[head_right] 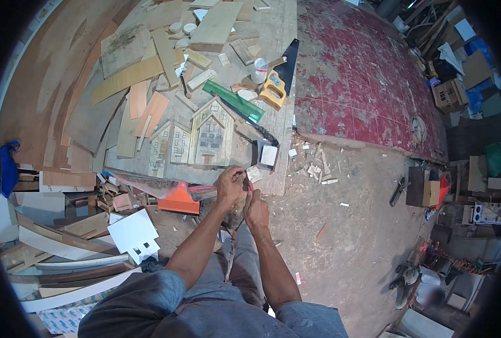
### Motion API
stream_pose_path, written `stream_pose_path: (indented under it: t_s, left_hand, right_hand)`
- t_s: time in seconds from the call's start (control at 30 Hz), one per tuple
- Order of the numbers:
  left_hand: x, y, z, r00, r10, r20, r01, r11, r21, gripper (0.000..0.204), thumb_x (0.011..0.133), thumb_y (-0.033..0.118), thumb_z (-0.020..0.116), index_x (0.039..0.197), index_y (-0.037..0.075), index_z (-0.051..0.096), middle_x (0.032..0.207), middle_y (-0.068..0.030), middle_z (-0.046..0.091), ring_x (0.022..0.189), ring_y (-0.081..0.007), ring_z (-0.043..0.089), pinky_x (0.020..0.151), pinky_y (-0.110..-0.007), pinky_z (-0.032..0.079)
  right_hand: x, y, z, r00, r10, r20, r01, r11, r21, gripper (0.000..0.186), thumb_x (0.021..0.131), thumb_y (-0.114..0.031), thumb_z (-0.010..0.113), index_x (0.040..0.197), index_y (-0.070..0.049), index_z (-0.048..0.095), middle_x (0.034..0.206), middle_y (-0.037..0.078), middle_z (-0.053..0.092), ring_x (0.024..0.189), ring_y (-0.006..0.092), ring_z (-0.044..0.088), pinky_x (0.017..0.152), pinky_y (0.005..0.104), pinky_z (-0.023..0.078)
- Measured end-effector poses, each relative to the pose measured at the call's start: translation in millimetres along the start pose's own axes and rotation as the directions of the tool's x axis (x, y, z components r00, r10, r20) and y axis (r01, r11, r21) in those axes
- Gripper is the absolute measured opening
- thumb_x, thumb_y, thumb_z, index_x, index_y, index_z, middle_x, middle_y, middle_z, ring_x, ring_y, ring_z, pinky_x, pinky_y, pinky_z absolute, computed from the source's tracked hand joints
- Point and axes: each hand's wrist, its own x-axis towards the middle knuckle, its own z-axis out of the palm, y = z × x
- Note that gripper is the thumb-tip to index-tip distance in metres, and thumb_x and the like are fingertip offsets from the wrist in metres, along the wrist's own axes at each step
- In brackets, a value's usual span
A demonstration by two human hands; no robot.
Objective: Glue small wooden details onto a model house structure.
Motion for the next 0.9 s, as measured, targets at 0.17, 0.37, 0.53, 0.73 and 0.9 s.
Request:
stream_pose_path:
  t_s: [0.17,0.37,0.53,0.73,0.9]
  left_hand:
    - [4,-1,-3,0.997,0.065,-0.040,-0.064,0.998,0.021,0.012,0.082,0.002,0.067,0.093,-0.001,0.069,0.093,-0.0113,0.067,0.079,-0.0210,0.067,0.070,-0.030,0.052]
    - [3,0,-2,0.986,0.155,-0.062,-0.148,0.984,0.103,0.011,0.080,0.002,0.066,0.090,-0.001,0.070,0.085,-0.0125,0.068,0.075,-0.0241,0.066,0.065,-0.032,0.051]
    - [0,14,-1,0.998,-0.007,-0.062,0.010,0.999,0.041,0.009,0.082,0.007,0.066,0.086,0.000,0.070,0.081,-0.0121,0.066,0.072,-0.0282,0.066,0.064,-0.035,0.051]
    - [6,-12,-4,0.982,-0.180,-0.061,0.153,0.938,-0.312,0.012,0.087,0.005,0.065,0.094,-0.002,0.070,0.079,-0.0084,0.067,0.068,-0.0161,0.065,0.059,-0.028,0.050]
    - [-3,13,-18,0.928,-0.369,0.061,0.360,0.837,-0.411,0.015,0.091,0.005,0.063,0.101,-0.005,0.068,0.086,-0.0072,0.068,0.073,-0.0113,0.064,0.056,-0.025,0.052]
  right_hand:
    - [4,-5,2,1.000,0.006,0.024,-0.004,0.999,-0.053,0.034,0.102,-0.035,0.036,0.105,-0.002,0.043,0.078,0.035,0.062,0.079,0.0547,0.061,0.067,0.0604,0.048]
    - [6,-11,-2,0.997,0.053,0.062,-0.048,0.995,-0.087,0.030,0.101,-0.032,0.039,0.105,-0.002,0.042,0.078,0.035,0.062,0.078,0.0540,0.062,0.066,0.0594,0.049]
    - [5,-10,-1,0.996,0.073,0.047,-0.069,0.994,-0.082,0.032,0.101,-0.032,0.039,0.105,-0.001,0.042,0.078,0.035,0.062,0.078,0.0537,0.062,0.066,0.0592,0.049]
    - [5,-12,2,0.999,-0.006,0.047,0.008,0.999,-0.033,0.031,0.103,-0.031,0.037,0.103,-0.001,0.043,0.076,0.036,0.061,0.078,0.0548,0.060,0.063,0.0601,0.045]
    - [9,8,-1,0.996,-0.072,0.054,0.065,0.990,0.125,0.038,0.103,-0.036,0.036,0.105,0.000,0.047,0.080,0.035,0.061,0.080,0.0526,0.061,0.067,0.0566,0.046]
